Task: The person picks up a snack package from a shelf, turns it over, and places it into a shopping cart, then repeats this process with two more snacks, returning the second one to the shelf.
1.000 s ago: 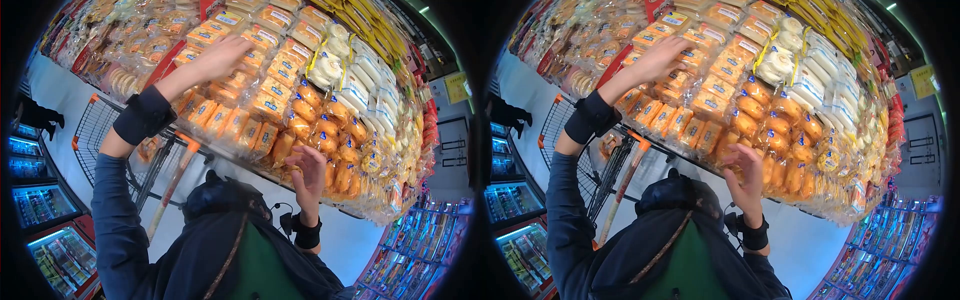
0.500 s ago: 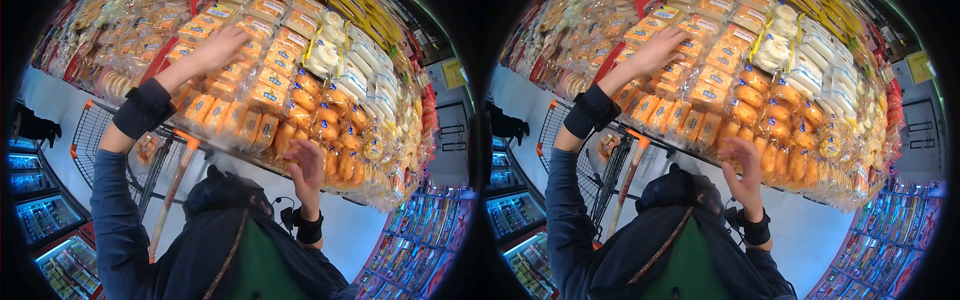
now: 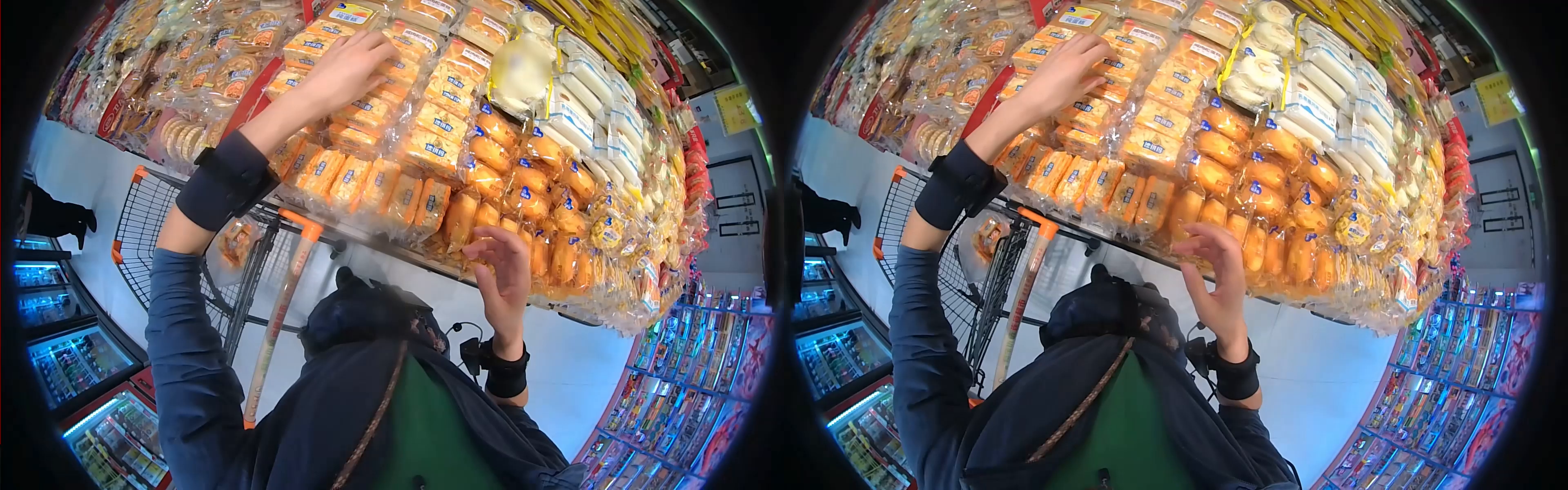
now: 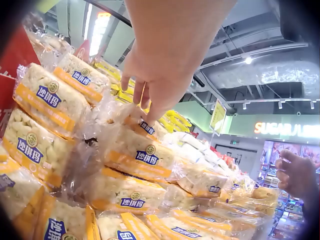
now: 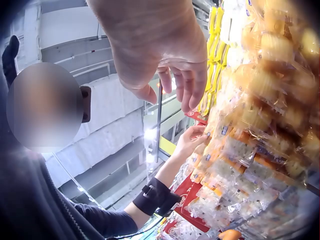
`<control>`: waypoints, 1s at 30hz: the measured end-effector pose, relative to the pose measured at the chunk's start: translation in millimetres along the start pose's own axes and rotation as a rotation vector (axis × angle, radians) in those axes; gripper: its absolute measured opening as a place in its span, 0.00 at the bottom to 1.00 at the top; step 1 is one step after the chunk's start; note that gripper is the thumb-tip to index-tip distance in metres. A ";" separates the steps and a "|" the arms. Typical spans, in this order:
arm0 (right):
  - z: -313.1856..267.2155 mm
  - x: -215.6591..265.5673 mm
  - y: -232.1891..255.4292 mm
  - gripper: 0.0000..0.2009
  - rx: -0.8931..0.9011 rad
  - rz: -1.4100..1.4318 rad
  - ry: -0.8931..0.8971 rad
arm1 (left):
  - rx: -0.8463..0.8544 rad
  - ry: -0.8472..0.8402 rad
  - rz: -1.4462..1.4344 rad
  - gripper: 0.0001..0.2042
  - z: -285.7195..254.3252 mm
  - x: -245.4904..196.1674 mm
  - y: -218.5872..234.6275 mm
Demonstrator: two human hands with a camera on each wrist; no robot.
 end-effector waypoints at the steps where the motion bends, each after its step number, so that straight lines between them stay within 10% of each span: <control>1: -0.7 0.3 1.1 0.24 -0.001 0.003 0.004 | 0.015 -0.022 -0.031 0.15 -0.8 -3.1 2.4; 15: -5.4 -1.2 4.2 0.23 -0.018 0.013 -0.015 | 0.244 -0.134 -0.097 0.18 -49.3 -39.4 4.5; 30: -4.6 1.7 7.4 0.22 -0.008 0.024 -0.006 | 0.051 -0.116 -0.031 0.15 -30.2 -44.1 17.0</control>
Point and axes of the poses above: each hand's wrist, its own z-axis towards the middle knuckle, its own y-axis out of the back of the hand, x = y × z, the point moved 9 cm from there along z, towards the middle knuckle, and after that the axes turned 1 degree about x, right-handed, at the moved point
